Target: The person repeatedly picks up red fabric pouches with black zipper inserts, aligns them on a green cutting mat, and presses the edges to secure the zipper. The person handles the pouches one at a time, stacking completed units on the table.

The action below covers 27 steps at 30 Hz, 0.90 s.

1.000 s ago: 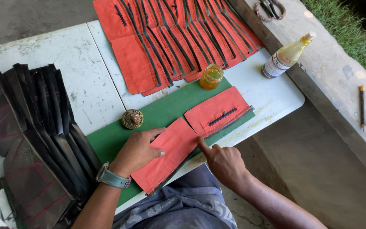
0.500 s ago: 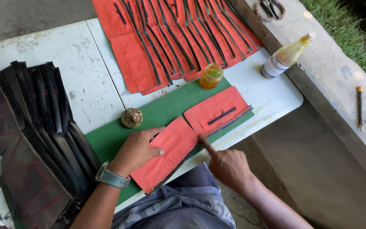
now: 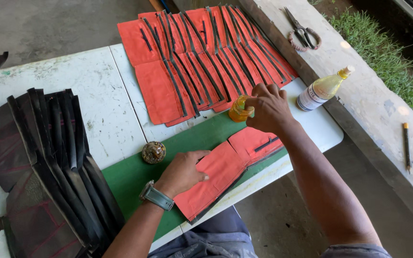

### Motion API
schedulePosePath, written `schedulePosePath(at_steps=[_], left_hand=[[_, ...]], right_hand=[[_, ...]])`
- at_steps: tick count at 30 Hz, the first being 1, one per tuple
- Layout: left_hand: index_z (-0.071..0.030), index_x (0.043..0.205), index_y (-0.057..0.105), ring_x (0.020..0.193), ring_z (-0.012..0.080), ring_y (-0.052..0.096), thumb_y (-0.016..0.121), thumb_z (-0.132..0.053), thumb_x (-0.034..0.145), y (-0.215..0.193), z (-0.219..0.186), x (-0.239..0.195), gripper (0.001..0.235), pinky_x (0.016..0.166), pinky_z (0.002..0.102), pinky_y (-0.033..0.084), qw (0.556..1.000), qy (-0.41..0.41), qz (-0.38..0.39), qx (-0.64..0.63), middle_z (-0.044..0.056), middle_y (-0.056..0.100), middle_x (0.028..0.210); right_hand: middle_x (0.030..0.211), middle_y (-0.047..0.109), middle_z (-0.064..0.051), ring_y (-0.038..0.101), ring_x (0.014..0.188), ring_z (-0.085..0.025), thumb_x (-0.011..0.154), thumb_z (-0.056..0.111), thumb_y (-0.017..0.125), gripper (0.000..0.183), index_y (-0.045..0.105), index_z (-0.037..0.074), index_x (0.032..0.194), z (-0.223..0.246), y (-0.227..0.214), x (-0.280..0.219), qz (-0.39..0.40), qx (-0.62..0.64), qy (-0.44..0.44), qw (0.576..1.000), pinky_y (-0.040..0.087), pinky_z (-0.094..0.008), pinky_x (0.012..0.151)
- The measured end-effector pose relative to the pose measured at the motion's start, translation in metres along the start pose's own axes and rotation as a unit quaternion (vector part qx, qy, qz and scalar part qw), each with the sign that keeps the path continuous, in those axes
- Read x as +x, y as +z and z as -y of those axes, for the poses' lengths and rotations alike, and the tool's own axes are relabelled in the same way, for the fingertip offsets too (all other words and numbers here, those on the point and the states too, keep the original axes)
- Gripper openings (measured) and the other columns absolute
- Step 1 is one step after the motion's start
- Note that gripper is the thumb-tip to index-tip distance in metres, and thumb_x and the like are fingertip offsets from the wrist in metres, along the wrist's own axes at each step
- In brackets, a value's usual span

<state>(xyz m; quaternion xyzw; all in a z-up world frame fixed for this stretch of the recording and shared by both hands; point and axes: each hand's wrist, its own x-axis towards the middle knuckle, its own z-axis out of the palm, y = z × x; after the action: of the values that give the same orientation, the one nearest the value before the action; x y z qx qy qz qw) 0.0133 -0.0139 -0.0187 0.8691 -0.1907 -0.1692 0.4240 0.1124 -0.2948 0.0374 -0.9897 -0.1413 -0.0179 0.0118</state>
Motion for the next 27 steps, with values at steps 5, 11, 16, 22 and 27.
schedulePosePath(at_steps=[5,11,16,22,27], left_hand=[[-0.006,0.135,0.061,0.114,0.0326,0.068,0.087,-0.013,0.068,0.0,0.002,0.001,0.072,0.1,0.038,0.054,1.0,-0.019,0.02,0.0,0.018,0.067,0.129],[-0.004,0.134,0.062,0.114,0.0326,0.068,0.087,-0.012,0.069,-0.002,-0.003,0.006,0.071,0.098,0.037,0.055,1.0,0.014,-0.002,-0.004,0.018,0.067,0.128],[-0.004,0.134,0.062,0.114,0.0341,0.067,0.086,-0.011,0.069,-0.005,-0.006,0.01,0.069,0.098,0.039,0.054,1.0,0.025,-0.001,0.01,0.019,0.067,0.126],[-0.002,0.133,0.062,0.117,0.0346,0.066,0.086,-0.012,0.072,-0.001,-0.002,0.009,0.067,0.1,0.039,0.054,0.999,0.044,-0.004,0.026,0.021,0.067,0.126],[-0.001,0.133,0.062,0.12,0.0348,0.064,0.087,-0.011,0.069,0.0,-0.001,0.01,0.069,0.102,0.039,0.052,0.998,0.062,-0.014,0.025,0.022,0.066,0.128]], right_hand=[[0.121,0.061,-0.002,0.053,0.122,-0.029,0.064,0.018,0.084,0.034,0.078,0.022,0.097,-0.012,0.024,0.003,-0.007,0.066,0.01,0.998,0.039,-0.048,0.099],[0.123,0.06,-0.009,0.057,0.118,-0.033,0.065,0.013,0.088,0.04,0.07,0.014,0.101,0.0,-0.02,-0.025,-0.121,0.155,-0.033,0.98,0.044,-0.048,0.096],[0.107,0.074,-0.008,0.069,0.095,-0.022,0.063,0.004,0.084,0.122,0.016,0.019,0.163,0.039,-0.053,-0.135,0.029,0.42,0.005,0.907,0.054,-0.037,0.088],[0.082,0.079,-0.013,0.068,0.058,-0.018,0.077,0.009,0.073,0.128,-0.014,0.037,0.166,0.056,0.009,-0.178,0.344,0.522,0.178,0.76,0.061,-0.035,0.059],[0.077,0.081,-0.009,0.067,0.05,-0.018,0.078,0.012,0.073,0.117,-0.004,0.039,0.161,0.069,0.003,-0.175,0.319,0.438,0.167,0.824,0.06,-0.031,0.057]])
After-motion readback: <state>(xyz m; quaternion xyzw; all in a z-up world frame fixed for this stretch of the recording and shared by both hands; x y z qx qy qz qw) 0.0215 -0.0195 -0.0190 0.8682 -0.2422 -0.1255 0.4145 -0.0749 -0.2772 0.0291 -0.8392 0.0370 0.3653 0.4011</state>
